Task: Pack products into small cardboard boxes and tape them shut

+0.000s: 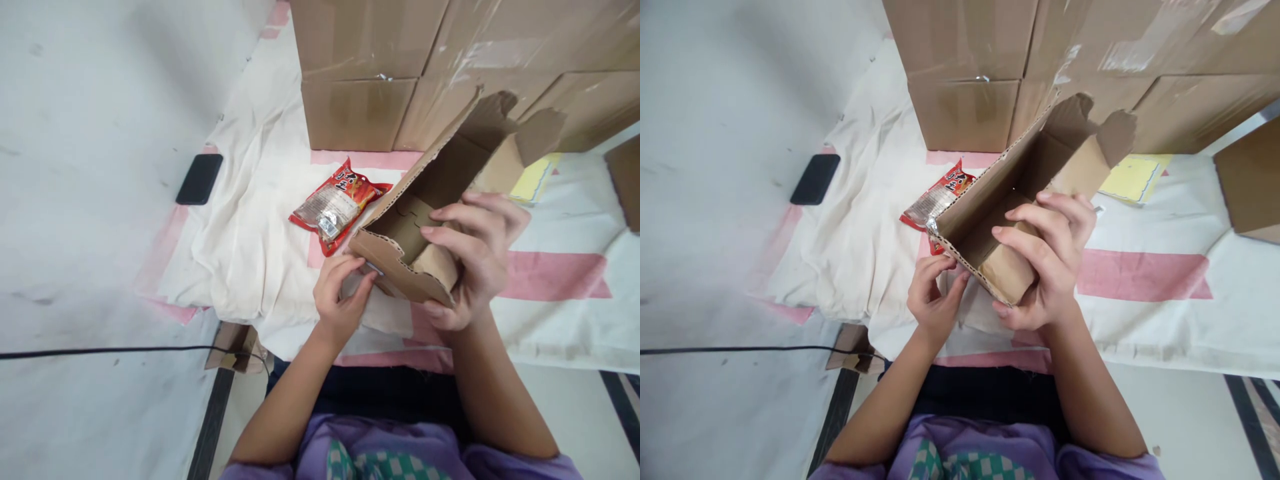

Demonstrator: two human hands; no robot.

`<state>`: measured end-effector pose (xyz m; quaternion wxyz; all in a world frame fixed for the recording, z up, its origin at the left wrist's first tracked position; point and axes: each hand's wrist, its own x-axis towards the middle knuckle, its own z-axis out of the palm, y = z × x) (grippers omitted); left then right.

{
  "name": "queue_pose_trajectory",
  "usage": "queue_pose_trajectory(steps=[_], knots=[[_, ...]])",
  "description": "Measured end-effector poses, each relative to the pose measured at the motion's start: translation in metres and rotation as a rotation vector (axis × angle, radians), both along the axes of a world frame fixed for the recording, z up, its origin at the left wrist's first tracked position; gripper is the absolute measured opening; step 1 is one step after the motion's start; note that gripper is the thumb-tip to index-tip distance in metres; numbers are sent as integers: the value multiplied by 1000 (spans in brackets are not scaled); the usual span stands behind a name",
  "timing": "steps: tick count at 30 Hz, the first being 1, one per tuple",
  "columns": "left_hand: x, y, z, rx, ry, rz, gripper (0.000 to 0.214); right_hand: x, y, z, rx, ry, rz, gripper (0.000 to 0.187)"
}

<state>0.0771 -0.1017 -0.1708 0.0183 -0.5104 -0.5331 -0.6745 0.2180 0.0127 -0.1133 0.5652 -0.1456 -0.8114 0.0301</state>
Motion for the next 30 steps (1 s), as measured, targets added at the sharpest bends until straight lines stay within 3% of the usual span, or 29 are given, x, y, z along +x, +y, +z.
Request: queue_pose_trajectory(steps=[14,23,30], knots=[[3,-3,1,18,63,48,33,-2,-1,1,-36,-21,1,63],[-3,2,-1,-35,-74,-81,16,-3,0,2,-27,-27,11,62],[-1,0,-1,-30,-71,-58,24,-3,2,2,0,-17,12,64]])
